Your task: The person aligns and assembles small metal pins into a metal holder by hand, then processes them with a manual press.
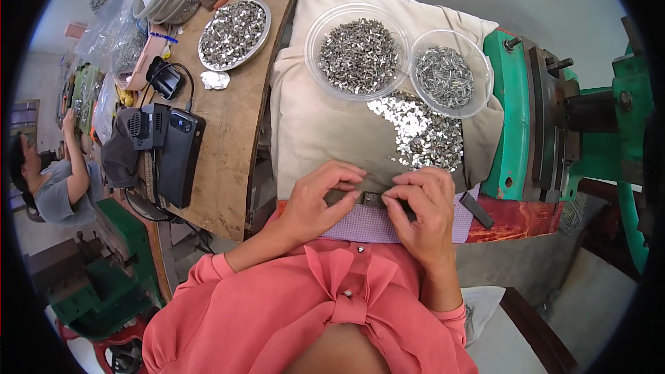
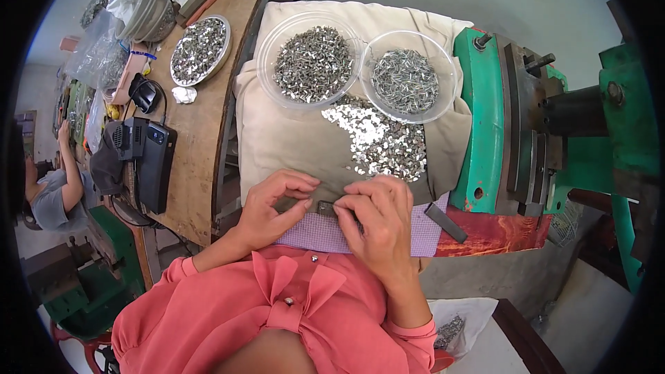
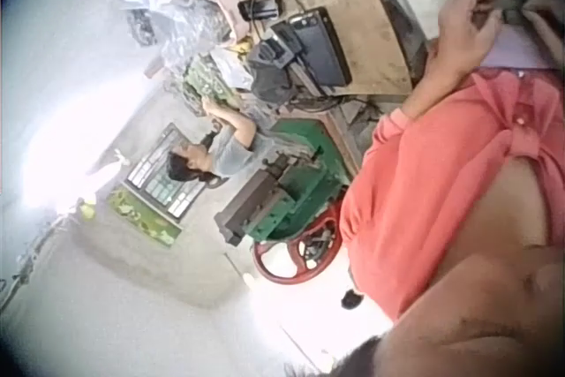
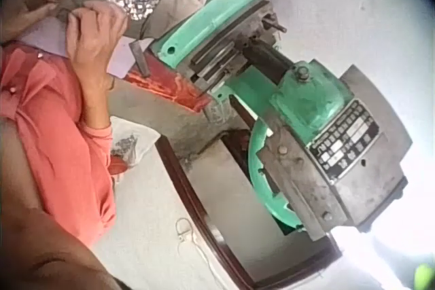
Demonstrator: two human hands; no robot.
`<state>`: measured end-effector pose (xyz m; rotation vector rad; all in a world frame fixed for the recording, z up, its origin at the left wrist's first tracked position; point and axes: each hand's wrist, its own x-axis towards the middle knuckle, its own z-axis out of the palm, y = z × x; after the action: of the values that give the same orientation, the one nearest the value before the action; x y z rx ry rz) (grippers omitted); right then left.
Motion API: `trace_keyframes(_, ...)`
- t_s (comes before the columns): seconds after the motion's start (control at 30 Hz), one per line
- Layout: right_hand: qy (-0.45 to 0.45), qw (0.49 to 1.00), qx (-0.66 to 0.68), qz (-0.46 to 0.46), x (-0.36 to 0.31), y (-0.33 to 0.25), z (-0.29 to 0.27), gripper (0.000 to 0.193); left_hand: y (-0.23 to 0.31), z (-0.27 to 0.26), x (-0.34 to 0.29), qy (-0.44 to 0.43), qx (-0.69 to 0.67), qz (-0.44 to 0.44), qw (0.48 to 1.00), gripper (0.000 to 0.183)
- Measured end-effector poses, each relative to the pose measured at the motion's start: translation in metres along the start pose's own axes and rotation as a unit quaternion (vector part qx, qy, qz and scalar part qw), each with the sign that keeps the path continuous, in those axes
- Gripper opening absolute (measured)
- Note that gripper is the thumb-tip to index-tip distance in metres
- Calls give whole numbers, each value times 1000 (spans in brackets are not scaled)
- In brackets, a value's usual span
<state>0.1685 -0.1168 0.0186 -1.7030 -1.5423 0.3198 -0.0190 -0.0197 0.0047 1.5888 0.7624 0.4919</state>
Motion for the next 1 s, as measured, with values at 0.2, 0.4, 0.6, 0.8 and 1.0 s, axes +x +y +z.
trace_keyframes(0.2,-32,997,-55,-34,-9,-4,10,17,-7,3,2,0,164,153,975,19)
trace_keyframes(0.4,-32,997,-62,-18,-1,-2,-1,18,-8,5,3,-3,198,184,963,19)
trace_keyframes(0.6,34,993,-114,4,16,11,4,17,-10,5,3,-7,203,188,961,18)
trace_keyframes(0.8,21,983,-180,-40,26,14,11,17,-8,5,3,-24,214,188,958,29)
trace_keyframes(1.0,24,988,-146,-41,26,13,9,17,-10,5,4,-35,241,196,950,35)
